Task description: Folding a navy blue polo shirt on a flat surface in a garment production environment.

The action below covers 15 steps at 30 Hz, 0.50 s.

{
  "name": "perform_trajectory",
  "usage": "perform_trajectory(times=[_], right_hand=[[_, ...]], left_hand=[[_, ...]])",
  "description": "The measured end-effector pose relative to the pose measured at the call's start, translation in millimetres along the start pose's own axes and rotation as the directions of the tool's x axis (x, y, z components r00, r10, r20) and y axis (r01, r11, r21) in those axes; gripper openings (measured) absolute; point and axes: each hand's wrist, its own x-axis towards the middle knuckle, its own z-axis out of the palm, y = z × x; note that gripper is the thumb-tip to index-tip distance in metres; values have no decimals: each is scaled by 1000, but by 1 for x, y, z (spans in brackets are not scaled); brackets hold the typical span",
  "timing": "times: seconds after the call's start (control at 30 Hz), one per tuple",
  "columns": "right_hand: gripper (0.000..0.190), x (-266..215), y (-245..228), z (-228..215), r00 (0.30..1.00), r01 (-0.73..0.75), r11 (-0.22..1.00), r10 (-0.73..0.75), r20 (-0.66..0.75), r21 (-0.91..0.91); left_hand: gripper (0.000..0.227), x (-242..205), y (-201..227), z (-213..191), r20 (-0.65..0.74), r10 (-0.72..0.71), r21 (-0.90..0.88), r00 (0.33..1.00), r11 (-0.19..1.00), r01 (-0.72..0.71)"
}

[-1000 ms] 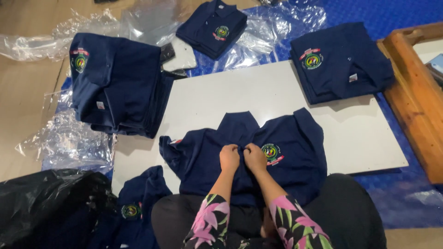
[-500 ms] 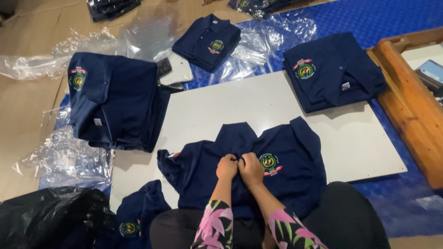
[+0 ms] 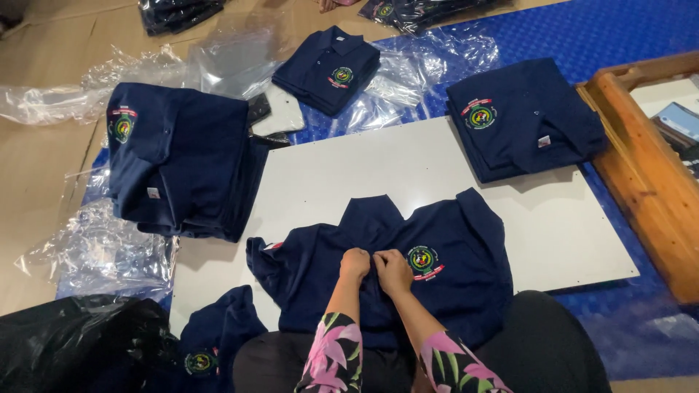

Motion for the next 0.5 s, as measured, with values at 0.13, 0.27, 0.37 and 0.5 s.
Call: perform_trajectory(times=[0.13, 0.27, 0.37, 0.5], right_hand=[[27, 23, 18, 13, 997, -35, 999, 35, 69, -3], [25, 26, 18, 13, 995, -25, 999, 28, 100, -33], [19, 14, 0, 2, 998, -7, 1000, 7, 64, -1], [20, 19, -2, 8, 992, -97, 995, 96, 88, 13]], left_hand=[[41, 27, -19, 14, 1, 9, -8, 1000, 1000, -9], [39, -4, -4, -2, 31, 20, -134, 999, 991, -16], [37, -16, 1, -9, 44, 34, -213, 998, 977, -24], [36, 8, -18, 4, 47, 56, -290, 997, 956, -40]])
